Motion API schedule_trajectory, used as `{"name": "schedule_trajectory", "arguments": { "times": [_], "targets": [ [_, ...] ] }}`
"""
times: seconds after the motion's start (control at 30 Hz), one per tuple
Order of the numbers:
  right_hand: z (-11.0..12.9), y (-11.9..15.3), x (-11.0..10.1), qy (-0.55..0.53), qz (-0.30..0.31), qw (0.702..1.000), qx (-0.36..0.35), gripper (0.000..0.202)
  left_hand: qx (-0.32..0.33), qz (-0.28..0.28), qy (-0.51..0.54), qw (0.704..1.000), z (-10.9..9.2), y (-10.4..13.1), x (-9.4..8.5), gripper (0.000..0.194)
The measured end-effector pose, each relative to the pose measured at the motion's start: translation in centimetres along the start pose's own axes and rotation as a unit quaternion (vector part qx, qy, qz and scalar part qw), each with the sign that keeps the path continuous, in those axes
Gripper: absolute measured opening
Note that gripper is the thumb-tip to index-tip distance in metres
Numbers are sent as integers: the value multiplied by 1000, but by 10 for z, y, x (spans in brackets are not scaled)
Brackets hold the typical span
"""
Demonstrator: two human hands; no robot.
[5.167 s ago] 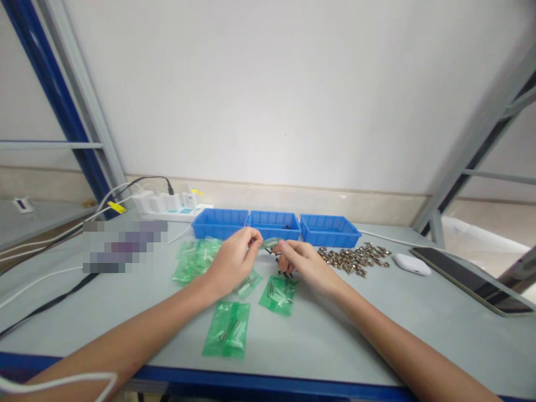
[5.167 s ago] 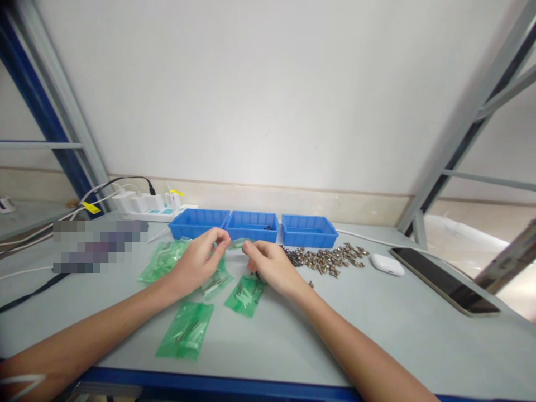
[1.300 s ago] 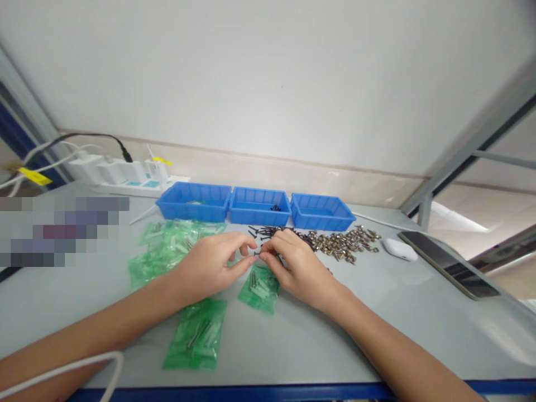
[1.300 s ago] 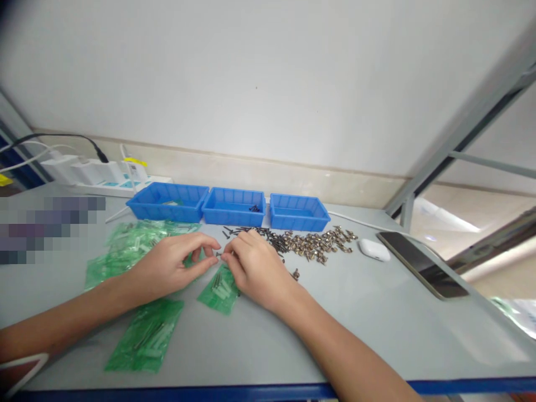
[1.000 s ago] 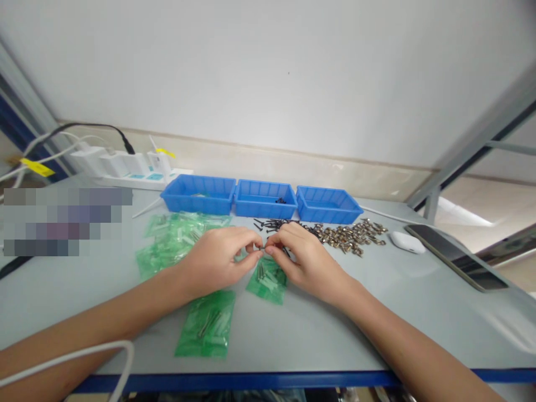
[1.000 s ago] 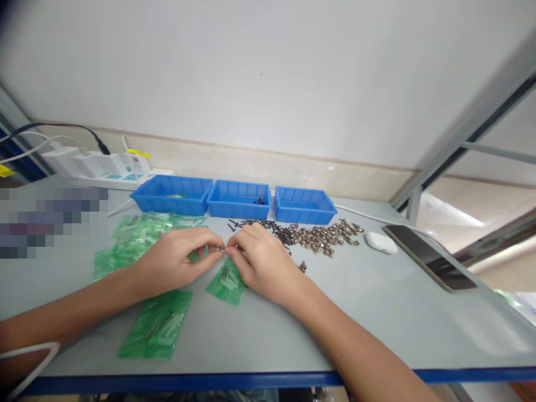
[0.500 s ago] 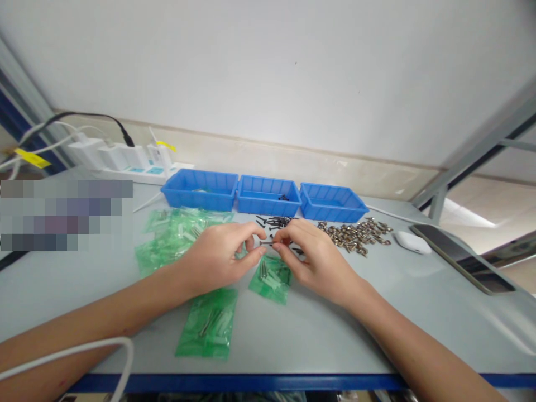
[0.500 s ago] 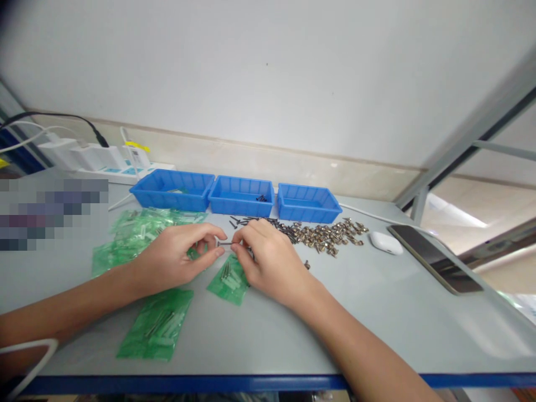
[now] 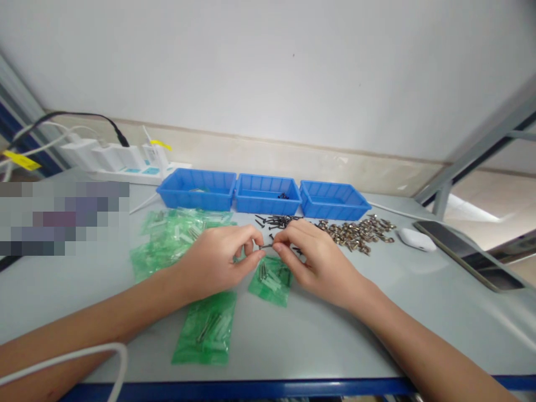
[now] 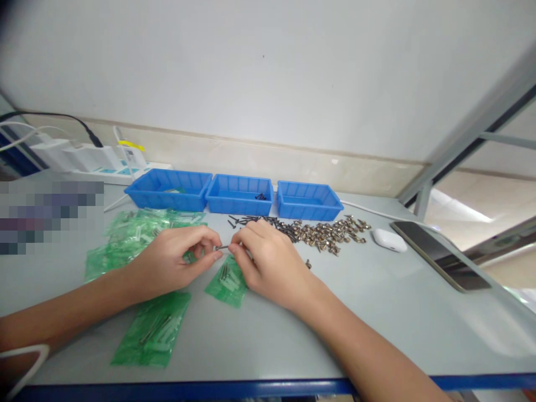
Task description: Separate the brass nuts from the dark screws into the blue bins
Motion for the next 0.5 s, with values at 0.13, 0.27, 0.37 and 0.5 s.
{"name": "schedule_trajectory", "arguments": {
  "times": [0.13, 0.27, 0.37, 0.5],
  "targets": [
    [0, 0, -1, -15, -7, 1000, -5, 11, -4, -1, 6, 1000, 0, 0, -1, 7],
    [2, 0, -1, -12, -1, 1000, -19, 10, 4, 5, 17, 1000, 0, 1, 0, 5],
    [3, 0, 0, -9, 9, 1000, -19, 10, 7, 10, 22, 1000, 1, 1, 2, 6],
    [2, 0, 1, -11, 8, 1000, -11, 10, 3, 16, 26, 1000, 2, 2, 3, 8]
  ]
}}
Point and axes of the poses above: each hand's wrist, its own y-axis away from the middle knuckle, its own x-axis out of the palm, z = x × y, the point moved 1 cm from there along -y, towards the middle knuckle, and after that the axes turned 7 degrees about -y, right-handed, at the moved point
